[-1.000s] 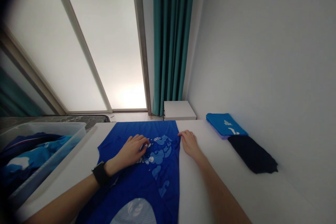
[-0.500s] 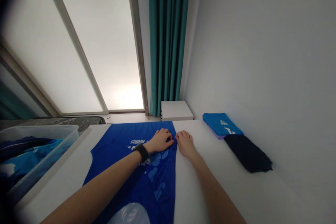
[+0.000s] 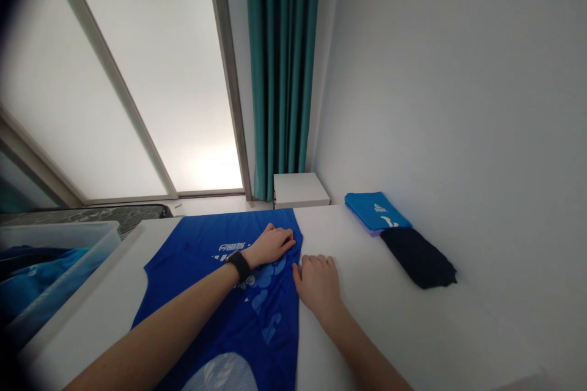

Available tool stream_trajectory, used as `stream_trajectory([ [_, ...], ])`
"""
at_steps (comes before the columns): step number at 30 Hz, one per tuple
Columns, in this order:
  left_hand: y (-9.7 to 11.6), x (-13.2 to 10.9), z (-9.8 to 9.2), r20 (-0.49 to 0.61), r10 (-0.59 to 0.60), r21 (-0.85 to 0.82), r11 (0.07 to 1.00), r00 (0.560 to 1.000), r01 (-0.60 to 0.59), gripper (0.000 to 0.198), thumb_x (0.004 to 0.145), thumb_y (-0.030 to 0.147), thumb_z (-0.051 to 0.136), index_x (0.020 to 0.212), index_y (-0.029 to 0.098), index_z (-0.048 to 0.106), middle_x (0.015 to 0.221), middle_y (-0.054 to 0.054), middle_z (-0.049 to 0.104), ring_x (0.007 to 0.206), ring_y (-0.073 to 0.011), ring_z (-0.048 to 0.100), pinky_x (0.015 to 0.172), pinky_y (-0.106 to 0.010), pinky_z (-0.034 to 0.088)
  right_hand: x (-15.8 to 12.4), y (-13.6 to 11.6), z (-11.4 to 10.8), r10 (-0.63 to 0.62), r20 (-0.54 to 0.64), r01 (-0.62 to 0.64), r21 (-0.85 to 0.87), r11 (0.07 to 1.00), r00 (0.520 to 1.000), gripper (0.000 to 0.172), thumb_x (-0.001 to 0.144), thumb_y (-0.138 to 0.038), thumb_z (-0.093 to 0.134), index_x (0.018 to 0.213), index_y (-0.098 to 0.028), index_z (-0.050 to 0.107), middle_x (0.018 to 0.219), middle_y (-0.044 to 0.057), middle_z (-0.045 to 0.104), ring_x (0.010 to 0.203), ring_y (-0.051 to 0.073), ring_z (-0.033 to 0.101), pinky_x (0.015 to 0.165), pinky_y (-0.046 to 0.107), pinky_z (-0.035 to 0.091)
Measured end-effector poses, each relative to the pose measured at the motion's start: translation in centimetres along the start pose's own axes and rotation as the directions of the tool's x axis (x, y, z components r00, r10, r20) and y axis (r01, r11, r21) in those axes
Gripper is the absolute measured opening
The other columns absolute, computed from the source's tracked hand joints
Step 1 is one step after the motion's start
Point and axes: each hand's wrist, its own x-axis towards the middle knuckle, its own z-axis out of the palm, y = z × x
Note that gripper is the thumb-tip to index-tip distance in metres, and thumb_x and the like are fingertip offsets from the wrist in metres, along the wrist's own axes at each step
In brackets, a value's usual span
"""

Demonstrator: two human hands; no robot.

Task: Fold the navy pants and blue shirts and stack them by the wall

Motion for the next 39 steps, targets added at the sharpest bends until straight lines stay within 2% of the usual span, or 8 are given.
stream_trajectory([
  [4,-0.1,0.1,0.0,0.011,0.018,0.062,0.998,1.000,-0.019,0.023,0.100,0.034,0.042,0.096,0.018,0.058,0.083,-0.007,0.070,0.081,-0.0241,0.067,0.085,-0.038,0.037,-0.4,-0.9,-0.4,-0.006,0.032,0.006,-0.004,1.000,0.999,0.024,0.095,-0.021,0.043,0.090,-0.016,0.067,0.089,0.011,0.072,0.089,0.024,0.064,0.078,0.035,0.031],
  [8,-0.3,0.0,-0.3,0.026,0.023,0.092,0.995,0.999,-0.026,0.023,0.099,0.035,0.044,0.095,0.018,0.060,0.082,-0.009,0.071,0.081,-0.0249,0.068,0.085,-0.037,0.038,-0.5,-0.7,-0.5,-0.013,0.031,0.014,-0.007,1.000,0.999,0.022,0.094,-0.018,0.044,0.091,-0.017,0.066,0.088,0.009,0.072,0.088,0.023,0.064,0.078,0.034,0.032],
  [14,0.1,-0.1,-1.3,0.047,0.024,0.055,0.998,0.999,-0.026,0.021,0.094,0.032,0.048,0.086,0.020,0.063,0.088,-0.007,0.073,0.086,-0.0234,0.068,0.087,-0.037,0.039,-1.5,-0.4,-0.2,-0.048,-0.023,0.047,-0.023,0.999,0.999,0.019,0.093,-0.015,0.045,0.088,-0.018,0.064,0.085,0.008,0.070,0.086,0.023,0.063,0.077,0.035,0.035],
  [18,0.3,0.3,-1.6,0.038,-0.038,0.015,0.999,0.999,0.038,0.025,0.093,0.030,0.044,0.082,0.020,0.064,0.091,-0.007,0.073,0.090,-0.0233,0.067,0.089,-0.038,0.039,-1.7,-0.4,-0.7,-0.055,-0.080,0.060,0.058,0.997,0.995,0.020,0.094,-0.017,0.043,0.090,-0.019,0.063,0.091,0.008,0.068,0.090,0.024,0.060,0.080,0.036,0.040],
  [22,0.4,1.4,-1.2,0.037,-0.126,-0.048,0.991,0.991,0.128,0.036,0.097,0.035,0.038,0.082,0.019,0.067,0.091,-0.008,0.074,0.090,-0.0249,0.068,0.091,-0.042,0.039,-2.4,-0.8,-0.8,-0.153,-0.118,0.174,0.202,0.964,0.981,0.029,0.096,-0.021,0.041,0.116,-0.017,0.061,0.117,0.012,0.065,0.109,0.025,0.057,0.094,0.039,0.042],
  [27,1.2,2.7,-0.5,0.078,-0.196,-0.145,0.968,0.977,0.206,0.031,0.091,0.043,0.049,0.081,0.021,0.069,0.090,-0.005,0.075,0.089,-0.0260,0.068,0.091,-0.044,0.039,-4.2,-1.3,0.3,-0.253,-0.017,0.248,0.281,0.927,0.967,0.055,0.097,-0.040,0.039,0.146,-0.015,0.041,0.153,0.013,0.038,0.141,0.028,0.033,0.116,0.047,0.025],
  [30,1.6,3.0,-0.2,0.078,-0.217,-0.174,0.958,0.973,0.227,0.026,0.089,0.038,0.052,0.079,0.020,0.069,0.093,-0.006,0.075,0.092,-0.0266,0.068,0.093,-0.044,0.038,-4.8,-1.3,0.9,-0.265,0.012,0.248,0.315,0.916,0.964,0.061,0.098,-0.047,0.036,0.150,-0.015,0.034,0.156,0.012,0.031,0.145,0.028,0.025,0.119,0.048,0.017],
  [39,1.0,2.8,0.6,0.044,-0.250,-0.232,0.939,0.967,0.254,0.024,0.095,0.037,0.047,0.090,0.020,0.064,0.092,-0.004,0.073,0.092,-0.0239,0.067,0.090,-0.038,0.040,-5.0,-1.5,0.8,-0.243,0.035,0.220,0.313,0.924,0.969,0.065,0.097,-0.050,0.038,0.150,-0.013,0.034,0.158,0.013,0.024,0.146,0.030,0.020,0.120,0.051,0.015],
])
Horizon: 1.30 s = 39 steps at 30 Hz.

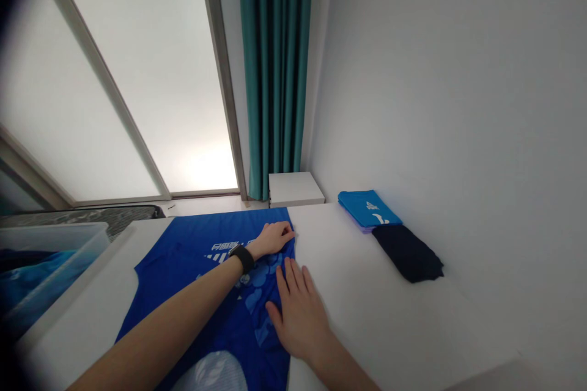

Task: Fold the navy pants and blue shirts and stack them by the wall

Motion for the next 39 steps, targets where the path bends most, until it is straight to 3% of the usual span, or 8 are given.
stream_trajectory([
  [5,-0.1,-1.1,-1.2,-0.029,0.056,0.007,0.998,0.998,-0.056,0.024,0.098,0.036,0.040,0.098,0.020,0.058,0.088,-0.003,0.072,0.086,-0.0220,0.067,0.088,-0.037,0.039,-0.1,-0.1,-0.4,0.003,0.007,-0.003,0.006,1.000,1.000,0.060,0.098,-0.047,0.036,0.150,-0.016,0.036,0.157,0.012,0.027,0.146,0.030,0.022,0.119,0.052,0.016],
  [9,-1.4,-2.8,-3.1,-0.001,0.124,0.039,0.992,0.992,-0.124,0.020,0.093,0.033,0.046,0.106,0.022,0.057,0.084,0.000,0.071,0.087,-0.0218,0.066,0.092,-0.039,0.035,0.7,0.6,-0.5,0.030,-0.047,-0.028,0.035,0.999,0.998,0.052,0.100,-0.038,0.032,0.148,-0.018,0.040,0.152,0.012,0.040,0.141,0.025,0.034,0.117,0.047,0.025],
  [14,-3.9,-4.4,-4.4,0.044,0.145,0.082,0.986,0.988,-0.148,0.019,0.082,0.026,0.053,0.099,0.022,0.061,0.090,-0.003,0.069,0.095,-0.0245,0.062,0.093,-0.041,0.035,3.6,3.6,-0.3,0.062,-0.147,-0.045,0.121,0.992,0.987,0.046,0.096,-0.020,0.034,0.140,-0.022,0.048,0.141,0.010,0.051,0.129,0.022,0.045,0.107,0.041,0.037],
  [18,-5.1,-4.6,-4.3,0.044,0.117,0.052,0.992,0.992,-0.119,0.009,0.081,0.026,0.053,0.083,0.020,0.060,0.085,-0.003,0.068,0.093,-0.0242,0.062,0.087,-0.037,0.038,6.7,6.1,-0.2,0.045,-0.181,-0.020,0.137,0.990,0.982,0.053,0.087,-0.006,0.034,0.133,-0.023,0.054,0.136,0.009,0.053,0.127,0.020,0.045,0.105,0.041,0.036],
  [21,-5.4,-4.4,-3.9,0.017,0.082,-0.021,0.996,0.996,-0.082,0.012,0.086,0.027,0.048,0.083,0.021,0.057,0.080,-0.001,0.066,0.079,-0.0191,0.062,0.075,-0.030,0.042,8.4,6.7,-0.5,0.047,-0.160,-0.021,0.162,0.987,0.986,0.054,0.080,-0.001,0.036,0.124,-0.022,0.059,0.135,0.007,0.053,0.128,0.019,0.043,0.106,0.040,0.034],
  [24,-5.2,-4.1,-3.5,-0.033,0.044,-0.091,0.995,0.998,-0.047,0.012,0.090,0.026,0.043,0.091,0.021,0.054,0.080,0.001,0.065,0.072,-0.0161,0.062,0.067,-0.026,0.043,9.5,6.6,-0.6,0.012,-0.154,0.012,0.153,0.988,0.988,0.042,0.078,-0.004,0.042,0.111,-0.022,0.062,0.133,0.006,0.055,0.129,0.019,0.040,0.107,0.039,0.031],
  [28,-4.6,-3.9,-2.8,-0.068,0.001,-0.139,0.990,0.998,-0.010,0.016,0.091,0.023,0.045,0.106,0.021,0.050,0.076,0.001,0.065,0.070,-0.0168,0.064,0.064,-0.026,0.042,10.4,6.7,-0.3,0.005,-0.159,0.014,0.119,0.993,0.987,0.015,0.087,-0.019,0.049,0.094,-0.021,0.061,0.119,0.006,0.059,0.123,0.021,0.044,0.103,0.037,0.034],
  [39,-4.5,-5.0,-2.2,-0.101,0.032,-0.085,0.996,0.994,-0.040,0.032,0.095,0.025,0.044,0.126,0.023,0.047,0.086,-0.002,0.068,0.082,-0.0209,0.068,0.073,-0.028,0.044,10.5,7.3,-0.2,-0.002,-0.183,0.018,0.083,0.996,0.983,0.015,0.095,-0.030,0.048,0.092,-0.021,0.060,0.107,0.006,0.057,0.111,0.021,0.049,0.096,0.035,0.037],
])
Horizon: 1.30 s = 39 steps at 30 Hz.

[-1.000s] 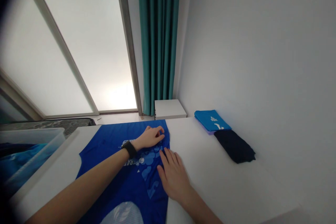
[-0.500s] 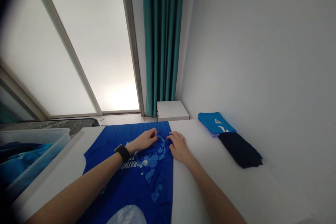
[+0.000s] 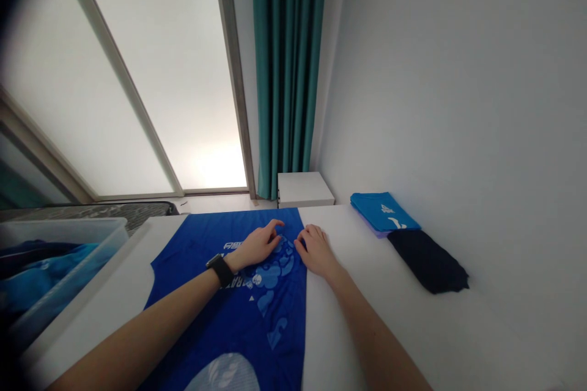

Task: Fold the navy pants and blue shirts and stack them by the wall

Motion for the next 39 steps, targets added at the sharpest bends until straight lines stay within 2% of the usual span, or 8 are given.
stream_trajectory([
  [4,0.1,-0.3,0.3,-0.040,0.023,0.057,0.998,0.999,-0.021,0.031,0.098,0.028,0.040,0.128,0.024,0.045,0.094,-0.003,0.069,0.086,-0.0211,0.068,0.072,-0.028,0.044,0.0,0.3,0.0,-0.002,-0.012,0.002,0.005,1.000,1.000,0.010,0.090,-0.028,0.056,0.084,-0.020,0.059,0.104,0.006,0.056,0.111,0.022,0.049,0.095,0.035,0.038],
  [8,0.0,-0.9,0.1,-0.043,0.003,0.132,0.991,0.999,0.002,0.034,0.098,0.032,0.041,0.131,0.023,0.042,0.094,-0.003,0.070,0.084,-0.0224,0.068,0.071,-0.029,0.044,0.1,0.7,0.5,0.025,-0.041,-0.024,0.015,1.000,0.999,0.014,0.092,-0.025,0.052,0.082,-0.019,0.059,0.102,0.008,0.056,0.110,0.023,0.049,0.094,0.036,0.039],
  [13,-0.5,-2.2,-0.8,-0.023,0.041,0.232,0.972,0.999,-0.035,0.037,0.096,0.026,0.042,0.133,0.021,0.042,0.094,-0.005,0.071,0.088,-0.0237,0.069,0.081,-0.032,0.042,0.2,2.0,0.0,0.045,-0.078,-0.039,0.081,0.996,0.996,0.025,0.097,-0.020,0.037,0.091,-0.019,0.062,0.098,0.006,0.059,0.100,0.019,0.053,0.092,0.033,0.041],
  [19,-0.7,-3.4,-1.5,0.020,0.041,0.116,0.992,0.999,-0.043,0.039,0.090,0.021,0.045,0.129,0.020,0.045,0.084,0.000,0.069,0.083,-0.0219,0.066,0.083,-0.036,0.040,-0.6,3.6,-0.6,0.042,-0.079,-0.031,0.135,0.990,0.996,0.042,0.084,-0.001,0.032,0.102,-0.021,0.064,0.104,0.006,0.061,0.104,0.018,0.055,0.096,0.033,0.041],
  [25,-1.8,-4.5,-3.6,0.007,0.054,0.118,0.992,0.999,-0.054,0.032,0.089,0.018,0.046,0.119,0.022,0.054,0.087,-0.001,0.067,0.087,-0.0210,0.062,0.082,-0.036,0.041,-1.4,2.0,0.2,0.025,-0.033,-0.021,0.118,0.993,0.999,0.018,0.087,-0.023,0.051,0.100,-0.024,0.065,0.105,0.006,0.060,0.105,0.022,0.054,0.095,0.038,0.040],
  [29,-1.2,-6.8,-4.7,-0.056,0.097,0.211,0.974,0.994,-0.083,0.026,0.093,0.020,0.044,0.115,0.021,0.058,0.105,-0.007,0.064,0.100,-0.0228,0.058,0.089,-0.037,0.043,-1.5,1.5,0.5,0.053,-0.006,-0.053,0.047,0.997,0.999,0.014,0.087,-0.033,0.056,0.097,-0.024,0.062,0.105,0.006,0.059,0.104,0.024,0.054,0.092,0.038,0.039],
  [33,0.2,-9.1,-3.4,0.013,0.265,0.250,0.933,0.964,-0.259,0.041,0.093,0.029,0.052,0.133,0.023,0.049,0.128,-0.009,0.055,0.117,-0.0259,0.051,0.101,-0.043,0.040,-1.4,1.7,1.0,0.047,-0.017,-0.047,0.020,0.999,0.999,0.013,0.087,-0.033,0.055,0.093,-0.024,0.062,0.103,0.007,0.059,0.101,0.024,0.055,0.090,0.037,0.040],
  [39,0.0,-10.1,-1.1,0.004,0.217,0.282,0.936,0.976,-0.210,0.044,0.095,0.037,0.049,0.137,0.023,0.047,0.141,-0.010,0.047,0.128,-0.0294,0.043,0.106,-0.048,0.036,-1.3,2.0,1.5,0.025,-0.054,-0.024,0.023,0.999,0.998,0.013,0.087,-0.034,0.053,0.086,-0.023,0.061,0.101,0.008,0.058,0.098,0.024,0.055,0.087,0.037,0.042],
])
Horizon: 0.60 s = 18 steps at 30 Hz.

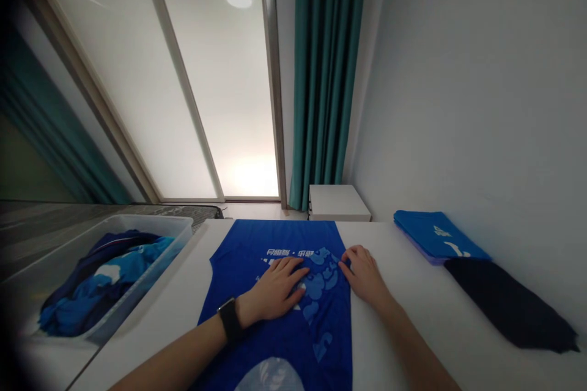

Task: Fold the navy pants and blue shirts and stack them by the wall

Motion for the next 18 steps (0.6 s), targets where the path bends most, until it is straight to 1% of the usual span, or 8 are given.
stream_trajectory([
  [4,0.0,-0.1,0.2,-0.041,-0.043,-0.029,0.999,0.998,0.042,0.039,0.094,0.034,0.051,0.132,0.023,0.050,0.136,-0.009,0.051,0.125,-0.0273,0.044,0.106,-0.046,0.036,0.1,0.1,0.2,0.011,0.000,-0.011,-0.002,1.000,1.000,0.014,0.087,-0.034,0.053,0.084,-0.022,0.060,0.100,0.008,0.058,0.097,0.025,0.055,0.086,0.038,0.042],
  [9,0.2,0.1,0.2,-0.064,-0.134,-0.074,0.989,0.989,0.129,0.028,0.091,0.026,0.053,0.120,0.024,0.057,0.121,-0.006,0.057,0.114,-0.0253,0.049,0.098,-0.043,0.041,0.2,0.1,0.2,0.027,-0.001,-0.027,0.015,1.000,1.000,0.014,0.088,-0.032,0.051,0.084,-0.023,0.060,0.099,0.007,0.057,0.096,0.024,0.055,0.086,0.038,0.042],
  [13,0.1,0.1,0.2,-0.082,-0.122,-0.072,0.991,0.989,0.116,0.029,0.090,0.024,0.053,0.120,0.024,0.057,0.121,-0.007,0.056,0.114,-0.0264,0.049,0.097,-0.044,0.040,0.2,0.3,-0.3,0.041,0.013,-0.041,0.029,0.999,0.999,0.013,0.088,-0.026,0.049,0.083,-0.022,0.061,0.097,0.007,0.058,0.096,0.022,0.055,0.088,0.036,0.042],
  [18,0.0,0.2,0.2,-0.070,-0.119,-0.082,0.990,0.990,0.114,0.030,0.091,0.024,0.053,0.120,0.024,0.057,0.122,-0.007,0.057,0.114,-0.0268,0.049,0.097,-0.044,0.040,0.1,0.8,-1.0,0.040,0.033,-0.040,0.023,0.999,0.999,0.013,0.088,-0.026,0.051,0.086,-0.022,0.063,0.099,0.006,0.059,0.099,0.021,0.055,0.091,0.034,0.042],
])
